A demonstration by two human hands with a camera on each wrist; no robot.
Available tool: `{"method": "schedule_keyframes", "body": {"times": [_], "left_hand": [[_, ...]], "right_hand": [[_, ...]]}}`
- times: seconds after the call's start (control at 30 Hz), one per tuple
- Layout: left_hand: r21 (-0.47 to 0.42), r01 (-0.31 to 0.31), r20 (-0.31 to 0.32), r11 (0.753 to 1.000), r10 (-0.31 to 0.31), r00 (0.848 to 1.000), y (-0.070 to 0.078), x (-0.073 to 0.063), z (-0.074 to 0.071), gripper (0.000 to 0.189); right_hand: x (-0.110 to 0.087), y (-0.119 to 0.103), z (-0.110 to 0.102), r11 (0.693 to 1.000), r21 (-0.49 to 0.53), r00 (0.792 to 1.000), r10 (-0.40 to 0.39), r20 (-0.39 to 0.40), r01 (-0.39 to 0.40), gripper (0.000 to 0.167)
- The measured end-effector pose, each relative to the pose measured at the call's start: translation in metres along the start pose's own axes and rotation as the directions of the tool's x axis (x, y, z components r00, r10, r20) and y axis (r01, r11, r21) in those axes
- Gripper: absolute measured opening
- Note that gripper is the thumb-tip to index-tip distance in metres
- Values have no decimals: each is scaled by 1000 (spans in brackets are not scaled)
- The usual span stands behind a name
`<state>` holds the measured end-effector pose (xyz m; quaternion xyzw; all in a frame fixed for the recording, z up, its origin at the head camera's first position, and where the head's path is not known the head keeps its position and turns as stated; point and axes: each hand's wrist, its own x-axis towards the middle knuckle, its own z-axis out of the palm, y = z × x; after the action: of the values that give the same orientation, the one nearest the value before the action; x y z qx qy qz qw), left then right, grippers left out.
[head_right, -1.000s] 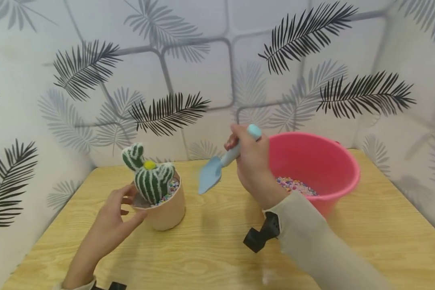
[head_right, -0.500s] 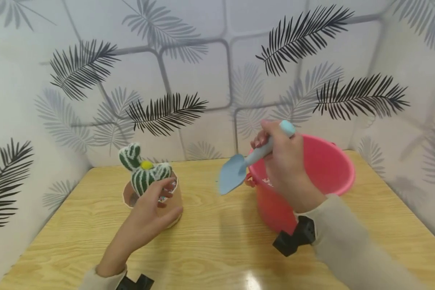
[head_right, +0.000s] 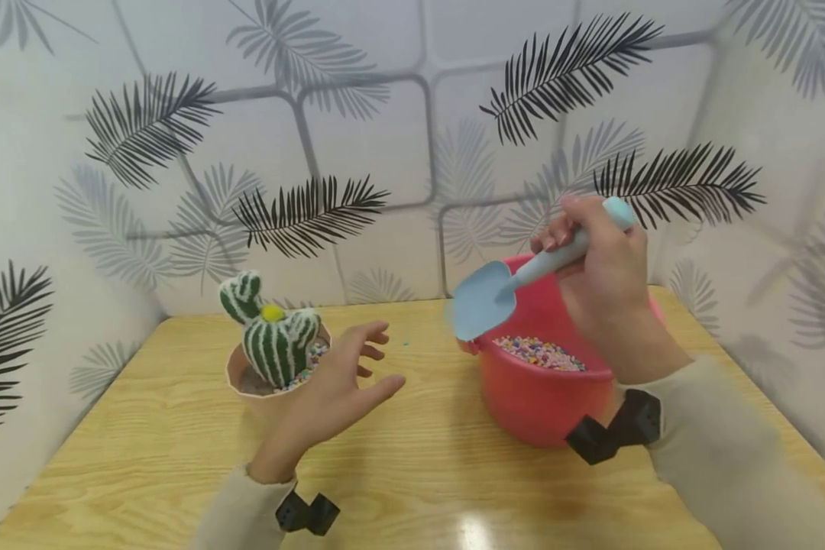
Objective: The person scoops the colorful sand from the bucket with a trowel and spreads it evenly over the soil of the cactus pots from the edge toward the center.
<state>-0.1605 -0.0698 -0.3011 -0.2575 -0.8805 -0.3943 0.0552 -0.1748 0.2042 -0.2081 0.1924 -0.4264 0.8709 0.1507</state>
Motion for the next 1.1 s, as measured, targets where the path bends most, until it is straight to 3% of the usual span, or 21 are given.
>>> {"method": "schedule_keyframes", "body": {"times": [0.17, 0.27, 0.53, 0.8, 1.0, 1.1], "left_hand": [[-33, -21, 13, 999, 22, 1000, 5, 14, 5, 63], [-51, -19, 18, 999, 20, 1000, 9, 23, 7, 64], [-87, -7, 48, 996, 12, 999, 17, 49, 23, 74], [-120, 13, 107, 993, 0, 994, 21, 65, 38, 84], [-121, -12, 135, 993, 28, 990, 21, 73, 41, 89], [-140, -35, 136, 990, 54, 989, 21, 76, 43, 88]], "right_hand": [[6, -9, -18, 993, 120, 1000, -5, -4, 6, 33], [8, -11, -27, 993, 117, 1000, -13, -19, 16, 33], [10, -7, -44, 998, -26, 997, -54, -48, 53, 31], [17, 4, -65, 988, -152, 995, -18, -99, 3, 23], [21, 10, -79, 942, -328, 995, 39, -95, -68, 23], [23, 12, -85, 896, -433, 994, 73, -78, -99, 27]]}}
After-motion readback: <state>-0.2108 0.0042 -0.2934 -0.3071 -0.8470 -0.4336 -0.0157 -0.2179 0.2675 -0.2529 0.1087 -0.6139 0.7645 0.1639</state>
